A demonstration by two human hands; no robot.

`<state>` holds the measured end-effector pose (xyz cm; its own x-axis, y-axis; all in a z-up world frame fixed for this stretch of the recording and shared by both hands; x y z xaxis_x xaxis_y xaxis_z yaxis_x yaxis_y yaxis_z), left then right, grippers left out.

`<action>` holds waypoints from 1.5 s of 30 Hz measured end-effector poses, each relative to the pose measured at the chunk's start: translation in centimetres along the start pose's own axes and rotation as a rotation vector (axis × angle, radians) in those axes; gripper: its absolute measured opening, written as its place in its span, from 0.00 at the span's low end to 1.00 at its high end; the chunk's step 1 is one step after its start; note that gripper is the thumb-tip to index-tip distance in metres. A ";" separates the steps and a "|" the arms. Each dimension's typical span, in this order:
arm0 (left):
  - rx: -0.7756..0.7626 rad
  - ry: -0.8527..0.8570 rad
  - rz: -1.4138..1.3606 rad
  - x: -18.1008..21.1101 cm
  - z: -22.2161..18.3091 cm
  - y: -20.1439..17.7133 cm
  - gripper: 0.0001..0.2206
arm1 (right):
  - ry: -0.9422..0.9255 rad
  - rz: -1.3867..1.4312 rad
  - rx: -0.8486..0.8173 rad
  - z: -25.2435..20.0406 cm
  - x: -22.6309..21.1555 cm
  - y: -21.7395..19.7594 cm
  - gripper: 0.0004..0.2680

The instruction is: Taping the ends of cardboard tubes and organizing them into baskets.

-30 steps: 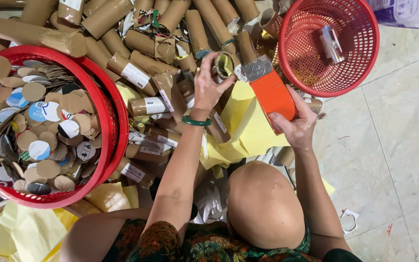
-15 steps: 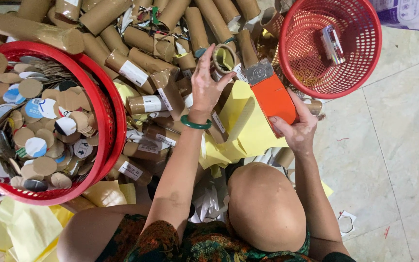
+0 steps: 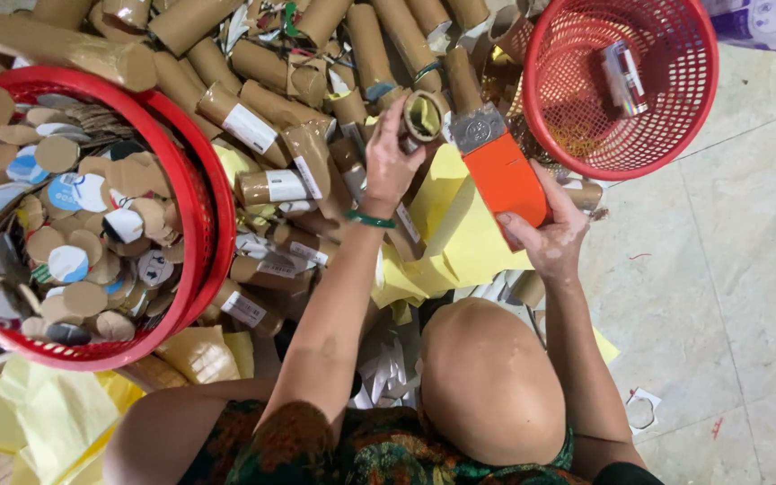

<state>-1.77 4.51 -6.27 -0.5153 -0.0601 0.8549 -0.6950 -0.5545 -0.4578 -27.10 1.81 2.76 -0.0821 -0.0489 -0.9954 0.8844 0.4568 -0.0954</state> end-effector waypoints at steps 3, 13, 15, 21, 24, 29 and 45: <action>-0.048 -0.052 -0.036 0.6 0.7 -0.7 0.37 | -0.009 -0.095 -0.009 -0.1 -0.5 0.0 0.26; 0.079 0.027 -0.061 4.4 0.8 -3.3 0.36 | -0.045 -0.039 0.000 -0.2 -1.6 -0.4 0.26; 0.123 0.000 -0.122 6.5 0.6 -4.4 0.35 | -0.017 0.029 0.006 -0.1 -1.8 -0.4 0.26; 0.077 -0.080 -0.038 -0.3 -1.3 -1.5 0.36 | -0.083 -0.018 -0.039 0.0 -0.9 -0.3 0.26; 0.119 -0.075 -0.135 3.7 -1.0 -4.0 0.35 | -0.063 0.039 -0.045 0.4 -1.8 0.1 0.26; 0.119 -0.054 -0.024 2.2 -2.1 -3.3 0.35 | -0.094 -0.075 -0.085 0.9 -2.7 1.0 0.25; 0.436 -0.103 0.222 2.4 -6.7 -11.0 0.38 | -0.077 0.083 -0.255 1.2 -3.9 4.7 0.26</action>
<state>1.26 15.97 -0.77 -0.5595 -0.2858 0.7780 -0.2881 -0.8131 -0.5059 -22.09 3.09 6.23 0.0292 -0.0650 -0.9975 0.7420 0.6700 -0.0220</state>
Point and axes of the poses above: each hand's wrist, its own z-axis towards the middle knuckle, its own y-axis out of the palm, x = y × z, the point moved 2 cm from there along z, towards the middle knuckle, and after that the axes turned 1 degree about -x, right-handed, at the moved point
